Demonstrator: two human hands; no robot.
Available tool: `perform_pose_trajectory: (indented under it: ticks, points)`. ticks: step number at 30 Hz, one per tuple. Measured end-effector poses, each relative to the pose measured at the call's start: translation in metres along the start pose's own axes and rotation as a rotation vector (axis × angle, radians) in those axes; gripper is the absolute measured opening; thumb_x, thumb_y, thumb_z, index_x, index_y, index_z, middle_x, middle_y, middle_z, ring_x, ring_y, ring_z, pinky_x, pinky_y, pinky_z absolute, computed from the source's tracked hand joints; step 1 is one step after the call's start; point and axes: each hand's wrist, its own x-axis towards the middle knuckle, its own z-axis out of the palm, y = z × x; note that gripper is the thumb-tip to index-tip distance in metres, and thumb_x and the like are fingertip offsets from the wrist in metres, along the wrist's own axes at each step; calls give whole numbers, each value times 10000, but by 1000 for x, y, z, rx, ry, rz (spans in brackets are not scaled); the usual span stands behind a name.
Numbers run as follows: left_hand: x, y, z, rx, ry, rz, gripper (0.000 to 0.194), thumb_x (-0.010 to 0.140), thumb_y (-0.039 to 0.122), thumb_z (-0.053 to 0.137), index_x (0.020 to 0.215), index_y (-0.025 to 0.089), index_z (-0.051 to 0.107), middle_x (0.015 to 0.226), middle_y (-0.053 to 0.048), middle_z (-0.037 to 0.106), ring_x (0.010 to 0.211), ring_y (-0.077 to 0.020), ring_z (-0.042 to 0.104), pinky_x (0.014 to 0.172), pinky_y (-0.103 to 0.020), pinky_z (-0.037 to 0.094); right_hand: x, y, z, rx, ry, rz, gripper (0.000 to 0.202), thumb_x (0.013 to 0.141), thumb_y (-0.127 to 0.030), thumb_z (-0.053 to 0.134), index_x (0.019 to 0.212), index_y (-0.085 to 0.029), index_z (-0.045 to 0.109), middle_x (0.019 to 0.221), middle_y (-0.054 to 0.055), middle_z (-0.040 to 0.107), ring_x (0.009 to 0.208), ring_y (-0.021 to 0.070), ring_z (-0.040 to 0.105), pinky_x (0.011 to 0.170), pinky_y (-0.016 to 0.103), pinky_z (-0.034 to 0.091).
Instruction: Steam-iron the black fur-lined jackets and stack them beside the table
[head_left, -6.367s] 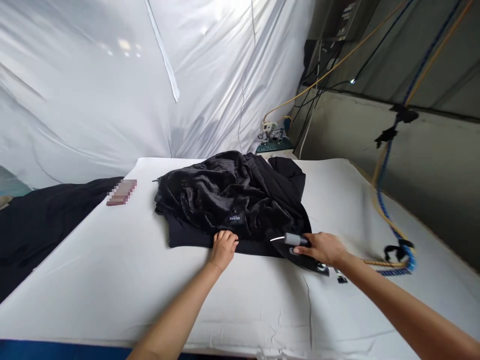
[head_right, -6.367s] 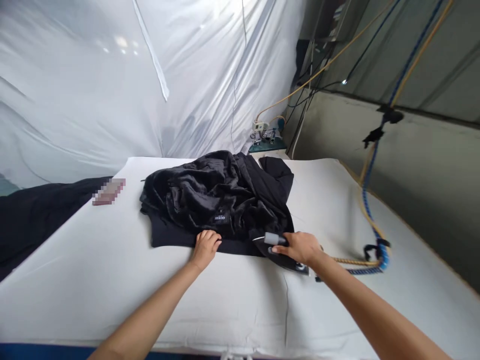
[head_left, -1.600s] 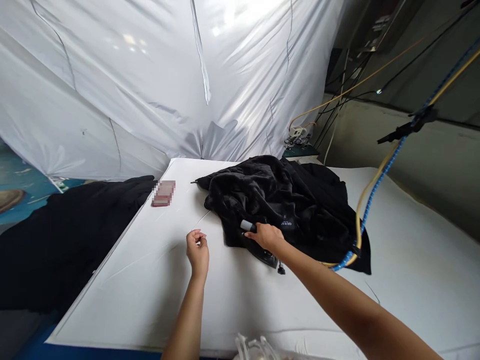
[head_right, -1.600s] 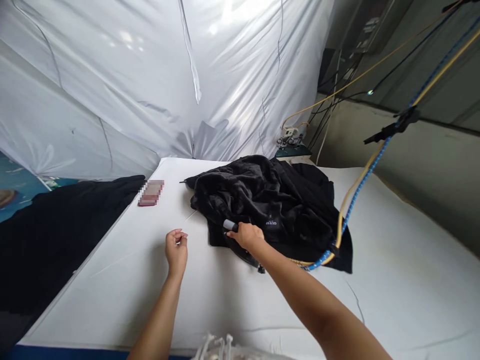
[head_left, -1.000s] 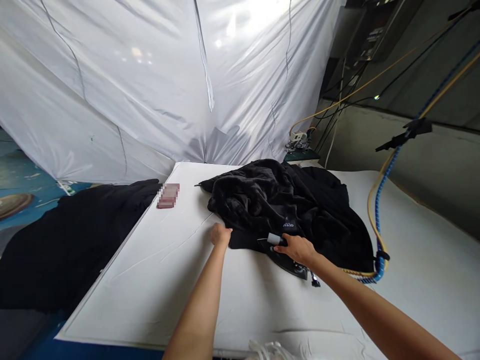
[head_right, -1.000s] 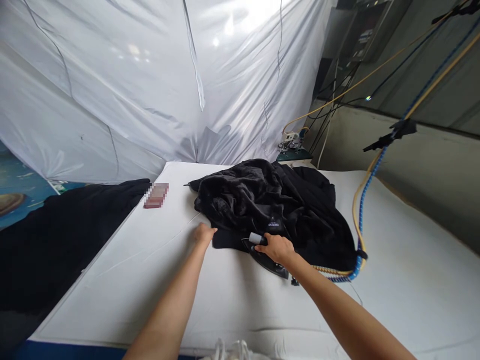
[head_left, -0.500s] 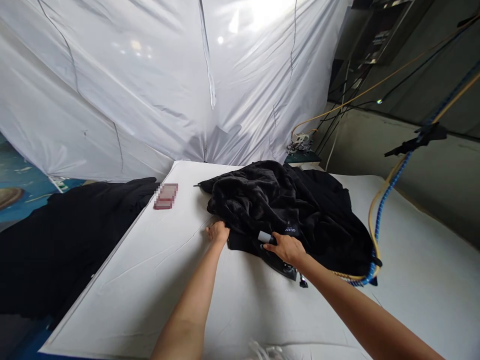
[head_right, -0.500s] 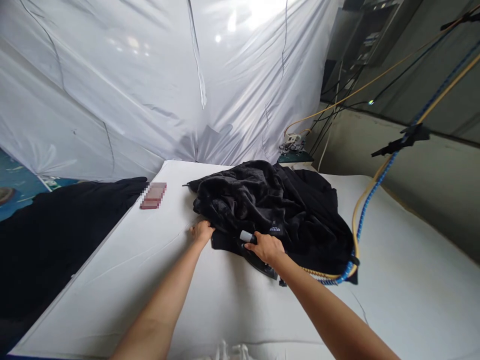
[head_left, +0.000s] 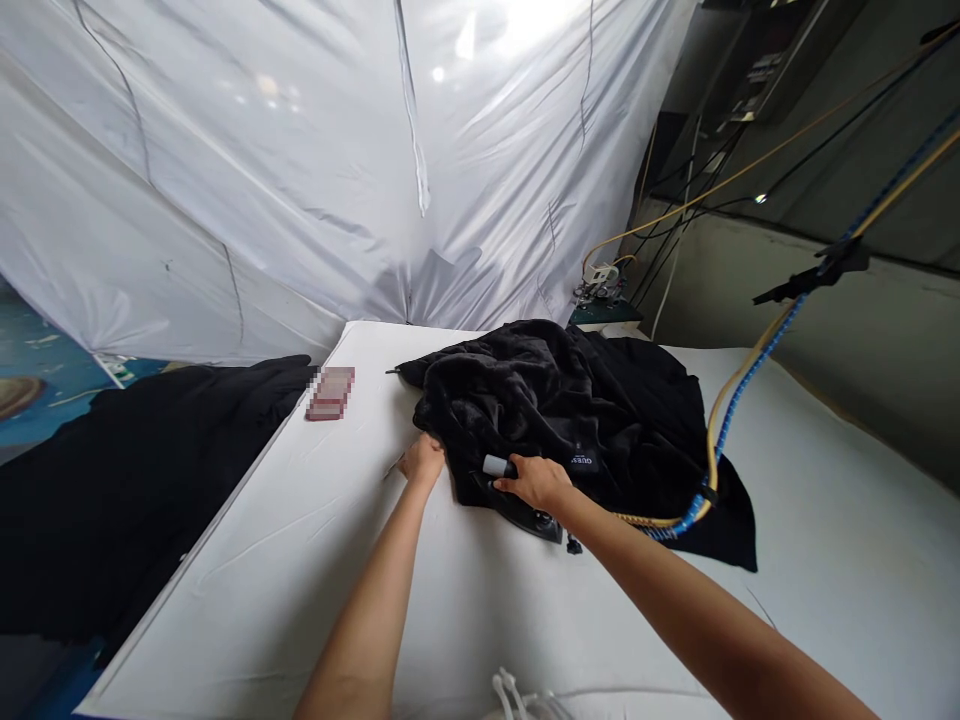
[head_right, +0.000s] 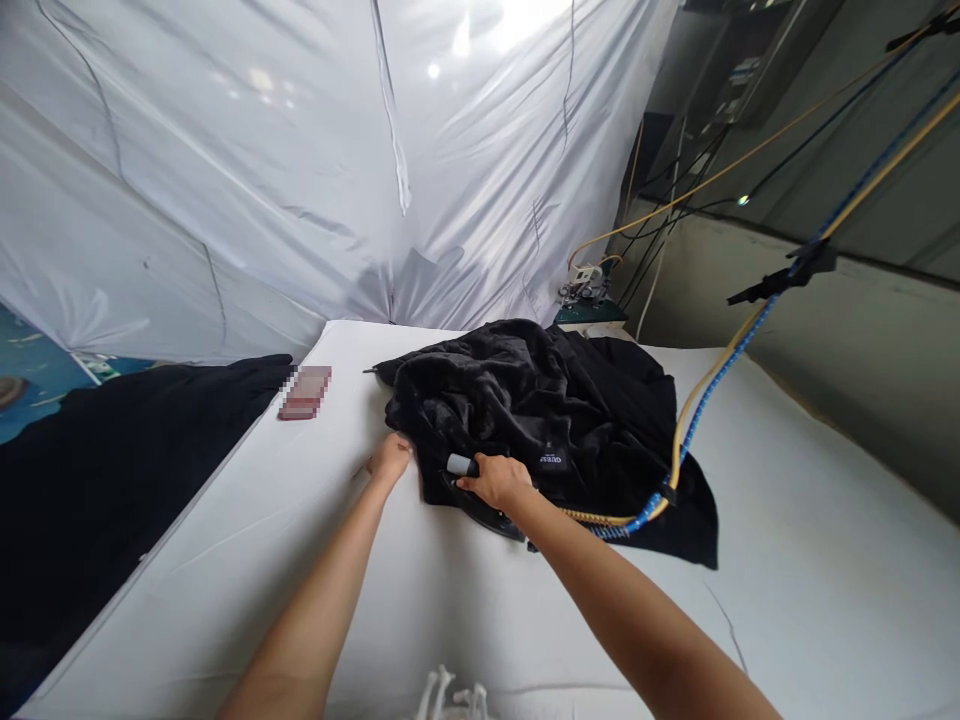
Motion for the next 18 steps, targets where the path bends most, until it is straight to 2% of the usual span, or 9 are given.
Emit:
perform_pose_trajectory:
  ticks: [2,5,11,14,18]
  points:
    - [-2,1,-10,39,85,-18,152,720,178,506,843,236,574,952,-43,657,997,-251,547,878,-451,308,4,-8,0,0,-13,-34,575,699,-676,418,1067,-262,572,942,62,660,900,250,604,725,329,435]
    - [-9,3,-23,55,186,6,213,731,144,466,881,256,567,932,1,661,970,-216,561,851,-414,325,8,-22,2,8,-25,-77,585,683,-695,417,1051,-271,582,949,60,661,911,258,601,730,337,438]
    - [-26,8,-28,71,244,76,186,752,153,456,861,247,574,933,5,659,951,-199,557,807,-369,327,6,-38,9,26,-15,-104,608,653,-715,431,1060,-290,581,956,61,665,927,274,596,739,360,442]
    - [-33,14,-21,91,234,118,174,768,165,452,860,242,578,926,0,659,957,-199,550,795,-354,323,0,-31,12,41,-15,-53,608,641,-714,449,1052,-287,586,958,66,664,941,273,591,745,355,441]
    - [-45,28,-4,108,191,182,182,768,151,457,851,244,589,912,10,660,958,-192,540,794,-346,316,-13,-3,14,78,-3,33,589,650,-703,451,1043,-286,588,951,65,662,930,272,593,729,355,446]
